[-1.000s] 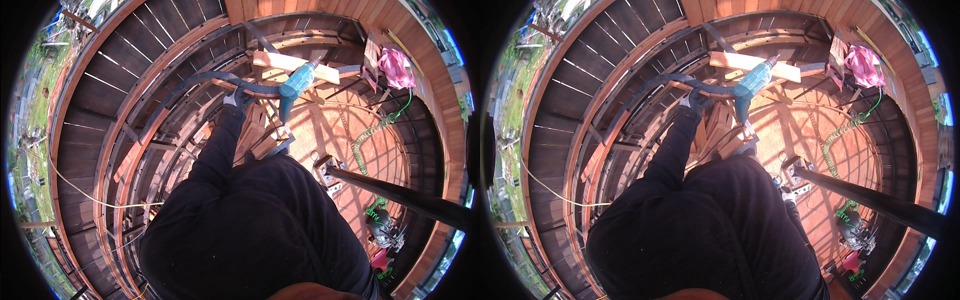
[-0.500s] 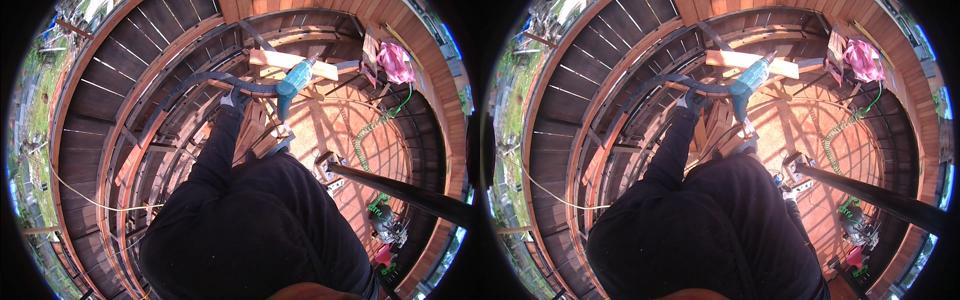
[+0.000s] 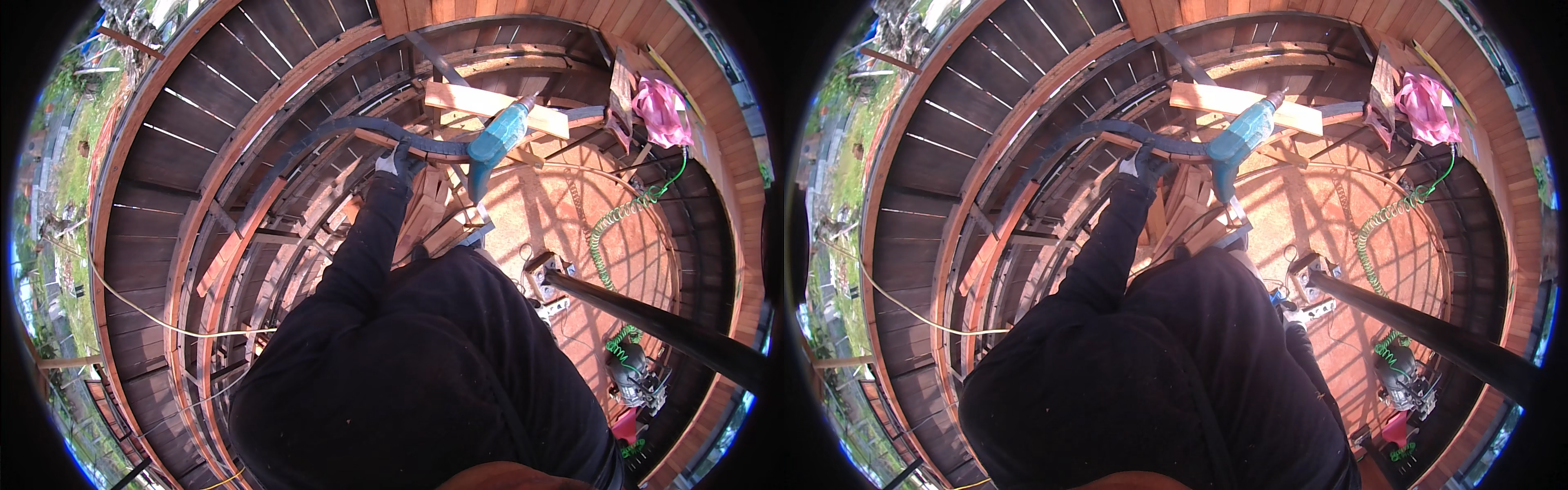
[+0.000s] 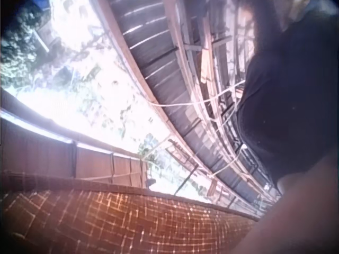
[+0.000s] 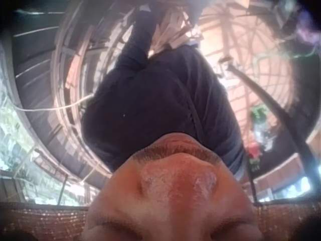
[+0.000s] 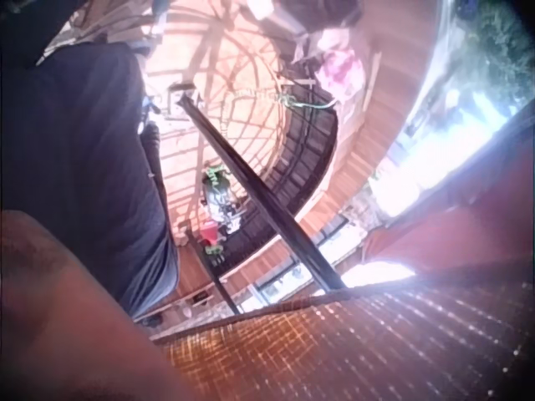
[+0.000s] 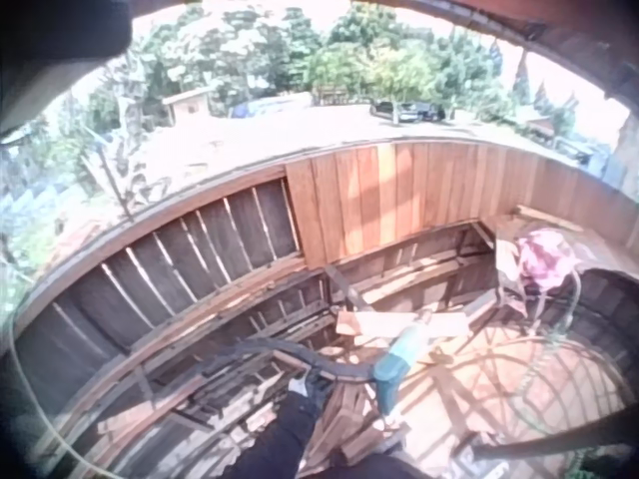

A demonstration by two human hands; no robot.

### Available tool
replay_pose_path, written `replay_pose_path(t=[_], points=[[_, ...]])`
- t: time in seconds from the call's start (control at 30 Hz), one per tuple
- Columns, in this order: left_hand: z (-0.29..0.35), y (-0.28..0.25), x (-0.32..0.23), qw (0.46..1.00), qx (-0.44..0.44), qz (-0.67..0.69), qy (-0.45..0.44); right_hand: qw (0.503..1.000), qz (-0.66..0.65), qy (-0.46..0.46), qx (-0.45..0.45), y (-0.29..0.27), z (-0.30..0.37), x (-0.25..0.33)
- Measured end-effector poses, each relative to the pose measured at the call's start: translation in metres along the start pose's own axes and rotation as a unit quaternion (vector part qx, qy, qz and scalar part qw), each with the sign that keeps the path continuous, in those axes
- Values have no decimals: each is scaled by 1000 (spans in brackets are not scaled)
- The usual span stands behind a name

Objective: The person installs curved wooden planks onto a circular roof framework. They position each plank, then use a corded drill to fasten it to the underlying structure, repeating this sequence around the roof.

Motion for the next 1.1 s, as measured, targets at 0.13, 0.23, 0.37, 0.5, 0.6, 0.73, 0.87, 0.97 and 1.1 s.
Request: replay_pose_path(t=[0.13,0.23,0.37,0.5,0.6,0.73,0.87,0.97,1.1], points=[[0,2,-2,1000,2,-6,1,1000,-3,-6,-2,-6,-6,10],[5,5,-3,1000,-13,-18,7,1000,-7,-18,-2,-14,-13,17],[10,7,-4,1000,-16,-14,16,998,30,-46,-6,-26,-42,18],[4,3,0,999,-48,8,-2,987,117,-112,-21,-33,-99,5],[4,-1,2,998,-55,18,8,950,229,-208,-32,-39,-143,2],[4,-5,4,996,-72,43,43,806,486,-291,-169,-91,-156,35],[1,-13,8,995,-70,41,65,960,142,-229,-80,-187,-117,95],[0,-20,13,995,-67,14,71,976,108,-186,-25,-230,-72,154],[5,-16,10,984,-62,-82,148,990,79,-118,-14,-262,-50,200]])
Point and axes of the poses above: each hand's wrist, its own z-axis away from the middle knuckle, its own y-axis out of the palm, x = y × z, the point moved 6 cm from there along -z, towards the middle knuckle, and after that the axes turned 12 degrees about z, right-handed, at the moved point
